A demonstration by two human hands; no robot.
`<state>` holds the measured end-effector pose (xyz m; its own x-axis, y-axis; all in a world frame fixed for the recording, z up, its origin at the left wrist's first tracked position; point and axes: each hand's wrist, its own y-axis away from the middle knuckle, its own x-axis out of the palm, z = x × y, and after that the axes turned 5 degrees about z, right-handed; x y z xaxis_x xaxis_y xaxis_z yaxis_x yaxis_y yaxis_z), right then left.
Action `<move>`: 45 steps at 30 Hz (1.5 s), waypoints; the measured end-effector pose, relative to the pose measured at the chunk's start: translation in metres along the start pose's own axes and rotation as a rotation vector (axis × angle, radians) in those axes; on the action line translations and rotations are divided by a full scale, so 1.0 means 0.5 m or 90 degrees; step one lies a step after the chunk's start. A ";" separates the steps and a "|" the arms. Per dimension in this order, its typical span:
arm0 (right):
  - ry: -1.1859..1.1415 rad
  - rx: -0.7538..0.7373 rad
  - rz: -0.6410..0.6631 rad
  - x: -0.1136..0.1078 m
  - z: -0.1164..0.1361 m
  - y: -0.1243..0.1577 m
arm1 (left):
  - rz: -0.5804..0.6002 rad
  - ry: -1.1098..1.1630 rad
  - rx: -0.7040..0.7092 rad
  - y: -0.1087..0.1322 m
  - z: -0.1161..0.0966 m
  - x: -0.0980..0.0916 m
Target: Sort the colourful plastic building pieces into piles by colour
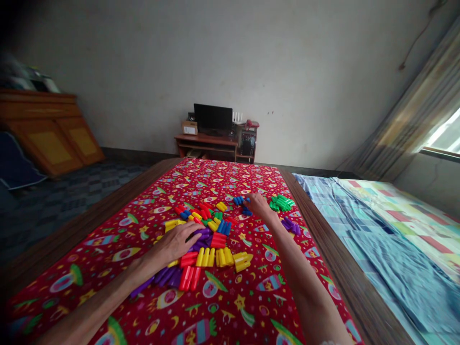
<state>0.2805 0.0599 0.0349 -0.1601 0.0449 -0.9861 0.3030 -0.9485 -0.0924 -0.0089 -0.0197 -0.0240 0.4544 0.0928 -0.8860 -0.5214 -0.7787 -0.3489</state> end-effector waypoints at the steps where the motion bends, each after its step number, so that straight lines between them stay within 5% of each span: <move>1: -0.002 0.006 -0.014 0.002 0.003 0.005 | -0.014 0.015 -0.002 -0.002 -0.002 -0.002; 5: -0.142 -0.064 -0.108 0.008 0.055 0.043 | -0.096 0.143 -0.028 -0.009 -0.013 -0.014; 9: -0.342 -0.297 -0.003 0.014 0.148 0.080 | -0.139 0.298 -0.106 -0.013 -0.026 -0.023; 13: -0.337 -0.328 0.003 0.023 0.185 0.083 | -0.132 0.382 -0.129 -0.013 -0.036 -0.028; 17: -0.380 -0.226 -0.045 0.028 0.136 0.066 | -0.142 0.315 -0.093 -0.013 -0.036 -0.034; 22: -0.386 -0.144 -0.002 0.020 0.074 0.060 | -0.157 0.145 -0.009 -0.012 -0.013 -0.028; 27: -0.241 -0.122 0.072 -0.030 0.019 0.081 | -0.100 0.008 0.044 -0.007 0.016 0.000; 32: -0.026 0.072 0.001 -0.071 -0.088 0.150 | -0.075 -0.048 0.055 -0.001 0.031 0.017; 38: -0.015 0.333 -0.078 -0.039 -0.211 0.244 | -0.041 -0.083 0.058 -0.001 0.026 0.011; 45: -0.115 0.430 -0.021 0.004 -0.239 0.265 | -0.020 -0.058 0.081 0.002 0.009 0.011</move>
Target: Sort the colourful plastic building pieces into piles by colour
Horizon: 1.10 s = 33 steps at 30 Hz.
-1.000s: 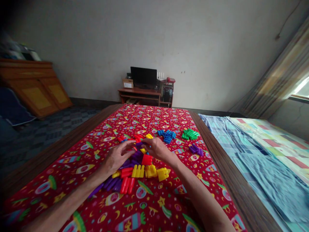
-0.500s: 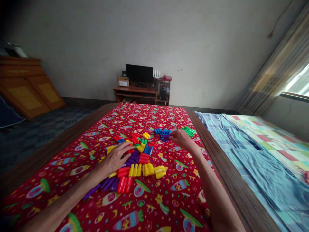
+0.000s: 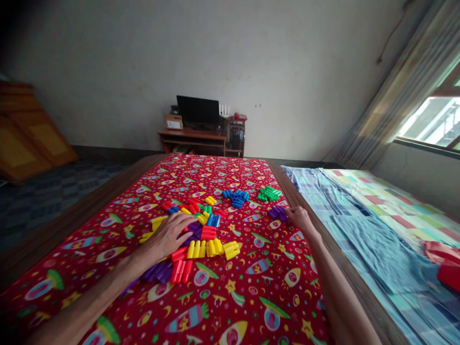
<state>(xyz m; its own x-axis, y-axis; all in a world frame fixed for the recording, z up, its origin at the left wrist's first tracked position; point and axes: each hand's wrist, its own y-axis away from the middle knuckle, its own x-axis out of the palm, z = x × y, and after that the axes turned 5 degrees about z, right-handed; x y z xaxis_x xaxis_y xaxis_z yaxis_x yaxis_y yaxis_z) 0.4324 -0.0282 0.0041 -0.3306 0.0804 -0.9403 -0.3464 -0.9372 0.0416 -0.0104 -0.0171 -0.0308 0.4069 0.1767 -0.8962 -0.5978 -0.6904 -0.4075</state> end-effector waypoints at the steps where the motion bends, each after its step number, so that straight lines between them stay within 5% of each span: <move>1: 0.016 -0.004 -0.008 0.002 0.000 0.001 | 0.009 0.000 0.011 0.000 -0.002 0.000; 7: 0.082 -0.051 -0.106 -0.013 0.015 0.018 | 0.072 -0.046 0.006 -0.003 -0.027 -0.016; 11: 0.019 -0.209 -0.153 -0.024 0.092 0.059 | 0.108 -0.089 -0.025 -0.004 -0.040 -0.028; 16: -0.096 -0.518 -0.002 0.021 0.251 0.143 | 0.106 -0.058 -0.057 -0.010 -0.032 -0.026; 23: -0.123 -0.748 0.133 0.138 0.399 0.193 | -0.007 0.073 -0.139 -0.024 -0.015 -0.042; 28: 0.013 -0.695 0.176 0.159 0.428 0.187 | -0.081 0.196 -0.213 -0.027 -0.009 -0.057; 33: -0.260 -0.607 0.207 0.150 0.429 0.185 | -0.092 0.452 -0.246 -0.027 -0.029 -0.059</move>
<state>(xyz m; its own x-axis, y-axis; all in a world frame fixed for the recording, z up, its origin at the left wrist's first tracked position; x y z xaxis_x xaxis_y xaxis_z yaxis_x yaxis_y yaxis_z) 0.1872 -0.0362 0.0101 -0.6115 -0.2774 -0.7410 0.5762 -0.7980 -0.1768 -0.0041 -0.0233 0.0037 0.8794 -0.1135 -0.4623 -0.2784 -0.9104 -0.3060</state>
